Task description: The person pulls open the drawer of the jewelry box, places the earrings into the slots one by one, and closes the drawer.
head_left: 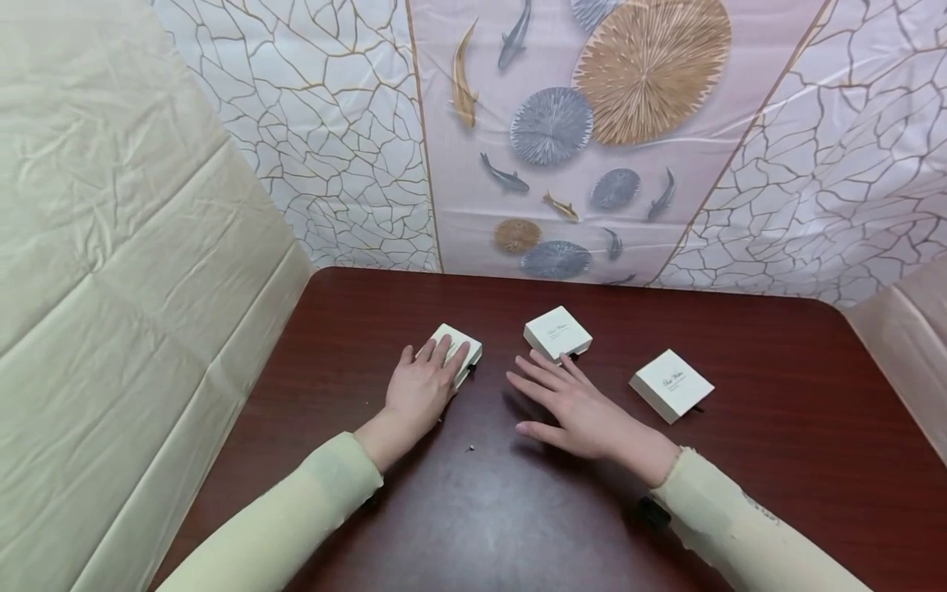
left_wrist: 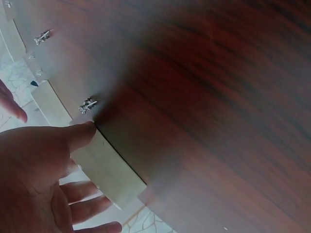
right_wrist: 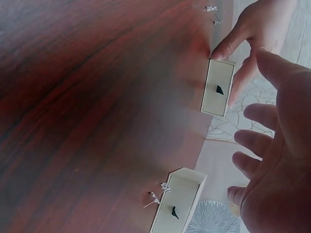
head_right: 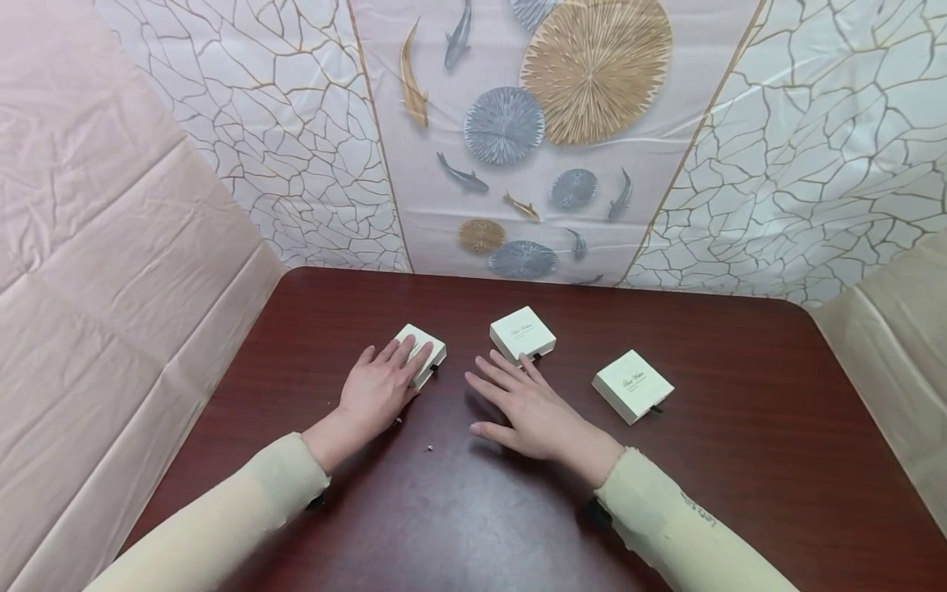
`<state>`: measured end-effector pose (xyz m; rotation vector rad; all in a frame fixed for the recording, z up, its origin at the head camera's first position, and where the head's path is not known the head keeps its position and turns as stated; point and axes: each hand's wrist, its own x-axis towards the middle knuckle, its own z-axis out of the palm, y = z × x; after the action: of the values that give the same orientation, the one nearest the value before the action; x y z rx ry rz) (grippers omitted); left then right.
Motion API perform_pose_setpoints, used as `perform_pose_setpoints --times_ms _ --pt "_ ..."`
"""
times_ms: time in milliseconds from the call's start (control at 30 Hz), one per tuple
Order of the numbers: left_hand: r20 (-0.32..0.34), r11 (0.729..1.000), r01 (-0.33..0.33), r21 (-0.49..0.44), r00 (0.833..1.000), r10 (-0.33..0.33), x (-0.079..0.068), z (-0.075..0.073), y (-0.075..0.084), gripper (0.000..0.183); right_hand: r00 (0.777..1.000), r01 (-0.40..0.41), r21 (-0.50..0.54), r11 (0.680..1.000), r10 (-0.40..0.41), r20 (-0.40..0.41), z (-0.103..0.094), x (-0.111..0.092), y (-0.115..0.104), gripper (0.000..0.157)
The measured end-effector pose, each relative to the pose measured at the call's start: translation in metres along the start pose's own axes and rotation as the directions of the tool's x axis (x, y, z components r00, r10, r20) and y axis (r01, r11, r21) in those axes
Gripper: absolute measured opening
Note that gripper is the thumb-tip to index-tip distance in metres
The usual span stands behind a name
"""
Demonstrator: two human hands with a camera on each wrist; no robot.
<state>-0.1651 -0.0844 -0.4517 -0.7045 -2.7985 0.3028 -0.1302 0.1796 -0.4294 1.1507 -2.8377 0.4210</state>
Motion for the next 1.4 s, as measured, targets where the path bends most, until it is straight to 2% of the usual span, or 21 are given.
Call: perform_pose_setpoints --times_ms 100,200,300,400,500,667,767,933,1033,1133,1300,1400 --pt "-0.009 1.0 0.005 0.0 1.0 -0.005 0.002 0.0 0.001 0.068 1.0 -0.001 0.021 1.0 0.001 -0.012 -0.001 0.002 0.001 0.067" --pt "0.001 1.0 -0.025 -0.008 1.0 0.025 0.004 0.0 -0.001 0.07 1.0 -0.007 0.087 0.996 0.009 -0.022 -0.002 0.006 0.003 0.065" --pt "0.012 0.995 -0.096 -0.014 0.995 0.096 0.005 0.001 -0.009 0.073 0.999 -0.032 0.185 0.982 0.034 -0.01 -0.003 0.01 0.003 0.063" --pt "0.008 0.981 -0.194 -0.017 0.981 0.194 0.008 0.004 -0.021 0.076 0.997 -0.079 0.266 0.961 0.074 0.03 -0.004 0.014 0.003 0.062" --pt "-0.014 0.951 -0.308 -0.027 0.951 0.308 0.011 0.009 -0.035 0.073 0.993 -0.113 0.308 0.945 0.099 0.061 -0.003 0.016 0.004 0.06" --pt "-0.084 0.87 -0.489 -0.066 0.871 0.484 0.017 0.016 -0.057 0.067 0.993 -0.112 0.319 0.941 0.094 0.072 -0.002 0.018 0.007 0.06" --pt "-0.123 0.831 -0.552 -0.065 0.831 0.542 0.021 0.017 -0.065 0.064 0.992 -0.116 0.313 0.943 0.097 0.076 -0.002 0.017 0.008 0.06" --pt "-0.182 0.8 -0.599 -0.036 0.791 0.585 0.025 0.019 -0.07 0.061 0.992 -0.121 0.314 0.942 0.102 0.076 -0.003 0.016 0.008 0.059" --pt "-0.213 0.792 -0.609 -0.042 0.78 0.588 0.026 0.022 -0.069 0.059 0.992 -0.119 0.319 0.94 0.1 0.076 -0.003 0.016 0.008 0.06" --pt "-0.238 0.792 -0.608 -0.057 0.778 0.581 0.025 0.026 -0.068 0.057 0.992 -0.116 0.323 0.939 0.097 0.075 -0.002 0.017 0.009 0.06" --pt "-0.283 0.81 -0.584 -0.044 0.785 0.551 0.024 0.029 -0.064 0.054 0.993 -0.112 0.321 0.941 0.094 0.073 0.0 0.018 0.01 0.06" --pt "-0.315 0.831 -0.554 -0.039 0.797 0.516 0.021 0.03 -0.06 0.053 0.994 -0.103 0.319 0.942 0.086 0.067 0.0 0.019 0.01 0.06"
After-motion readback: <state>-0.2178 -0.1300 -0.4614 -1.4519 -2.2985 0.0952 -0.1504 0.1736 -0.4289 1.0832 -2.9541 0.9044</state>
